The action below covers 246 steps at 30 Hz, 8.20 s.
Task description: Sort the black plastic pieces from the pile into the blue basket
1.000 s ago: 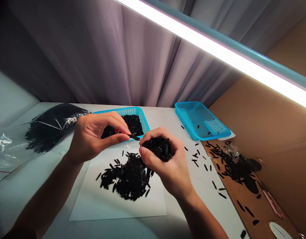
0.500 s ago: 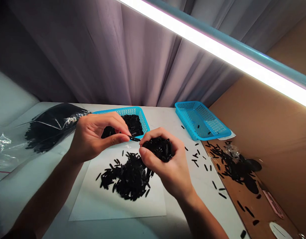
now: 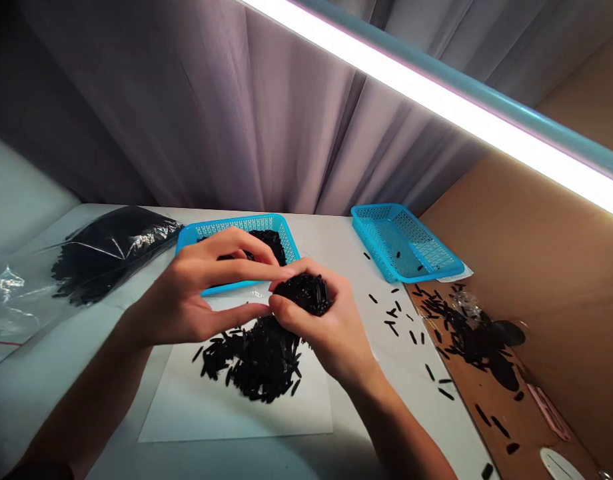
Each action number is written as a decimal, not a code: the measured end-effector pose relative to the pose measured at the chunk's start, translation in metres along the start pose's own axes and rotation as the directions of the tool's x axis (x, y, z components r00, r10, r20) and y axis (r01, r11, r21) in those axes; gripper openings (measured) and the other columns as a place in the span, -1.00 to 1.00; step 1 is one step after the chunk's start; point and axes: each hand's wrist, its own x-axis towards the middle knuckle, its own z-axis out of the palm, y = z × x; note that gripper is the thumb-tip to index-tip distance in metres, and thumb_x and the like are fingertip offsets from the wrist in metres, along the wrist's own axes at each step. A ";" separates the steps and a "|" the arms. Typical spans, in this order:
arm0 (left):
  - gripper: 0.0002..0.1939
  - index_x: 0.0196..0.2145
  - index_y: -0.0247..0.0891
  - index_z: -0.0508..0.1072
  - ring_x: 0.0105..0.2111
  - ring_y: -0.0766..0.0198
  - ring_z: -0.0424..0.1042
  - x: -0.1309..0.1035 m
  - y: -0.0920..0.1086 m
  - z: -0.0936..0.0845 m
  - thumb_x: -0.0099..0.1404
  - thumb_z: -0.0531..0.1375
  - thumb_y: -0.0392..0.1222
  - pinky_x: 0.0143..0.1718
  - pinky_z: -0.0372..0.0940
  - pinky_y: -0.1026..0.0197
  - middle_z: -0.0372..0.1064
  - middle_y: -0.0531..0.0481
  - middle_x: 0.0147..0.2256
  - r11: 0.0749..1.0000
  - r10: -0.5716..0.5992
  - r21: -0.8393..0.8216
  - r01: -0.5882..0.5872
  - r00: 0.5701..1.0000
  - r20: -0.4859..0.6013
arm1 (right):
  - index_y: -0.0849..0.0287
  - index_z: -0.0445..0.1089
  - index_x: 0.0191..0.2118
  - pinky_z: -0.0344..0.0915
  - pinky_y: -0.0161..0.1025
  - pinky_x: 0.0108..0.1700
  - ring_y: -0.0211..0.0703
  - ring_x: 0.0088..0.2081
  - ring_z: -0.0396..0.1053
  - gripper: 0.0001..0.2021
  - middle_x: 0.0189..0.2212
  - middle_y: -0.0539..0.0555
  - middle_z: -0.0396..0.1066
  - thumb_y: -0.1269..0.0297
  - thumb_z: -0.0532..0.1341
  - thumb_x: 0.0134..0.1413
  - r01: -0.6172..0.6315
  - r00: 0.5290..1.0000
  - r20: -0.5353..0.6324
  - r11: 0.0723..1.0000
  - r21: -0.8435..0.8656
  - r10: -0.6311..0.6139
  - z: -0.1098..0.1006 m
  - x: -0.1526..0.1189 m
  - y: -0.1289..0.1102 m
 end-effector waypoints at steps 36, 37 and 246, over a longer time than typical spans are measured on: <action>-0.90 -0.35 -0.31 0.57 -0.34 0.23 0.47 0.002 -0.011 0.011 0.30 0.36 -0.42 -0.27 0.41 0.17 0.55 0.00 -0.40 0.894 0.302 0.398 -0.207 0.934 -0.193 | 0.10 0.54 -0.33 0.09 -0.38 -0.56 -0.35 -0.56 0.21 -0.84 -0.56 -0.09 0.36 0.23 0.49 0.00 -0.079 0.996 -0.017 0.973 0.218 0.085 0.000 0.011 0.018; -0.93 -0.33 -0.31 0.57 -0.34 0.23 0.47 0.002 -0.011 0.011 0.30 0.37 -0.39 -0.26 0.41 0.16 0.56 0.00 -0.39 0.904 0.284 0.380 -0.195 0.939 -0.194 | 0.11 0.54 -0.33 0.09 -0.38 -0.55 -0.36 -0.56 0.21 -0.84 -0.56 -0.09 0.36 0.23 0.49 0.00 -0.067 0.997 -0.024 0.973 0.219 0.074 0.000 0.011 0.018; -0.93 -0.22 -0.25 0.54 -0.27 0.25 0.55 0.000 0.000 0.031 0.36 0.31 -0.37 -0.16 0.45 0.20 0.60 0.01 -0.29 0.991 0.034 0.136 -0.011 0.985 -0.170 | 0.12 0.44 -0.34 0.03 -0.47 -0.60 -0.43 -0.61 0.03 -0.74 -0.56 -0.14 0.23 0.17 0.50 0.01 -0.107 0.977 -0.100 0.845 0.524 0.186 0.010 0.019 0.022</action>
